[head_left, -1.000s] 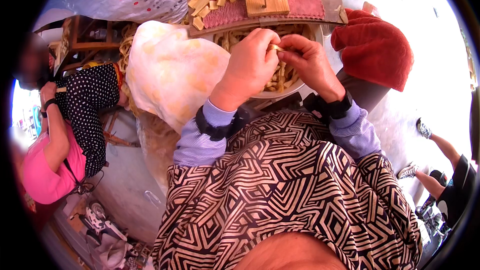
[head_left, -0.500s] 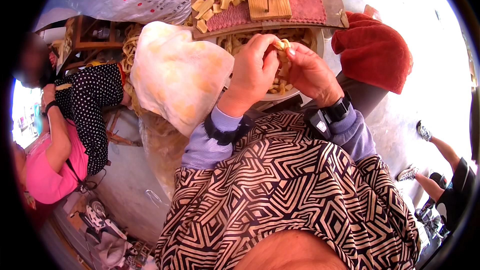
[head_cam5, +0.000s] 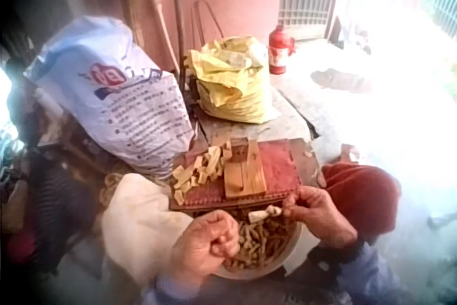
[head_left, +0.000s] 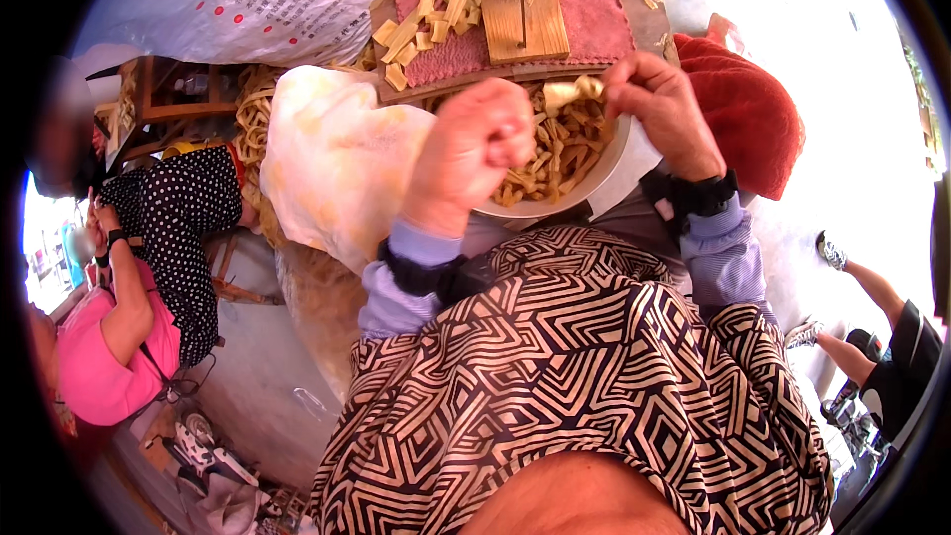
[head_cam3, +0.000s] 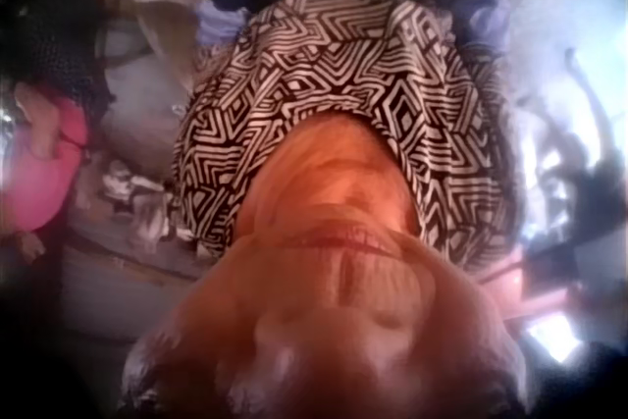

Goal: The person uses a wooden folding tool to press and shape tan-colored paper strips, handling them one at a time from a large white bowl.

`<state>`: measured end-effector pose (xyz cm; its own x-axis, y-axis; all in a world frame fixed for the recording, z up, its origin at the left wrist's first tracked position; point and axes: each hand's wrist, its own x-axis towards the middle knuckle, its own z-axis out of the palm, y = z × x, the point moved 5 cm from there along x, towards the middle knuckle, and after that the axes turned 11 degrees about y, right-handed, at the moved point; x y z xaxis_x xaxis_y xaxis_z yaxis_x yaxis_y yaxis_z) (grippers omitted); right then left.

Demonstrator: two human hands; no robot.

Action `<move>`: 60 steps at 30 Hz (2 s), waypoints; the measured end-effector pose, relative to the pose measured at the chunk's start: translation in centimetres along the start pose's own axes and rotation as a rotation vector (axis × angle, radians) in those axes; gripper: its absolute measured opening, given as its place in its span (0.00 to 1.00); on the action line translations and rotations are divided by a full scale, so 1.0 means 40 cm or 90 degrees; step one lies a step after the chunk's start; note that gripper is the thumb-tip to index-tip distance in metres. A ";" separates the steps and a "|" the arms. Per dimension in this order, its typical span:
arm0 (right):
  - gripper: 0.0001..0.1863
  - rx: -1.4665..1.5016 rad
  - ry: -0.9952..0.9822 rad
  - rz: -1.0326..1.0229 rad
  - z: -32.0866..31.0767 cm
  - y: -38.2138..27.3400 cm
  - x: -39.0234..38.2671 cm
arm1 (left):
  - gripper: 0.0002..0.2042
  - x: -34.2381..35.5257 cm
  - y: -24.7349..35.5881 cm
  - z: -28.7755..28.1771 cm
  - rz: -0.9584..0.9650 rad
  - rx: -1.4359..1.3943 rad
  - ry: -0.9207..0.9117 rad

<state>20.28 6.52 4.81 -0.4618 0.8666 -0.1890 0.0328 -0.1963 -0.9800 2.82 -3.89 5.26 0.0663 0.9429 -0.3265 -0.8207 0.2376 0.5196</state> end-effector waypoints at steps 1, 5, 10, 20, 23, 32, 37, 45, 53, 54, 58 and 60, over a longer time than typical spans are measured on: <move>0.03 -0.041 0.072 -0.029 -0.032 -0.016 0.014 | 0.08 -0.014 0.049 0.002 0.063 0.034 -0.016; 0.06 -0.043 0.058 -0.035 -0.005 -0.057 -0.014 | 0.08 -0.027 0.117 0.005 0.258 0.450 0.112; 0.07 -0.155 -0.009 -0.134 0.093 -0.112 -0.003 | 0.12 0.040 0.089 0.089 0.295 0.666 0.040; 0.07 -0.075 -0.095 -0.064 0.065 -0.138 0.010 | 0.05 0.056 0.049 0.044 0.076 0.383 0.034; 0.05 -0.134 -0.104 -0.099 0.072 -0.133 -0.002 | 0.03 0.042 0.029 0.020 0.005 0.355 0.033; 0.04 -0.064 -0.083 0.070 0.107 -0.107 0.019 | 0.04 0.049 0.055 0.038 0.092 0.410 0.069; 0.05 -0.065 -0.048 -0.060 0.044 -0.129 0.026 | 0.03 0.045 0.053 0.004 0.027 0.308 0.064; 0.16 -0.176 0.055 -0.178 0.027 -0.154 0.063 | 0.02 0.054 0.117 -0.081 0.094 0.357 0.121; 0.06 -0.200 -0.129 -0.013 0.125 -0.122 0.069 | 0.03 0.068 0.116 0.009 0.096 0.410 0.044; 0.05 -0.197 -0.109 0.002 0.115 -0.127 0.068 | 0.02 0.063 0.109 0.002 0.081 0.404 0.045; 0.05 -0.257 -0.110 -0.056 0.114 -0.127 0.057 | 0.01 0.065 0.083 -0.040 0.051 0.383 0.045; 0.05 -0.260 -0.096 -0.064 0.109 -0.112 0.075 | 0.02 0.080 0.094 -0.045 0.073 0.411 0.065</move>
<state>14.87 7.99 8.93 -0.6037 0.7897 -0.1094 0.3143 0.1096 -0.9430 -1.07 -0.41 4.72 -0.0807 0.9512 -0.2979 -0.3126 0.2596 0.9137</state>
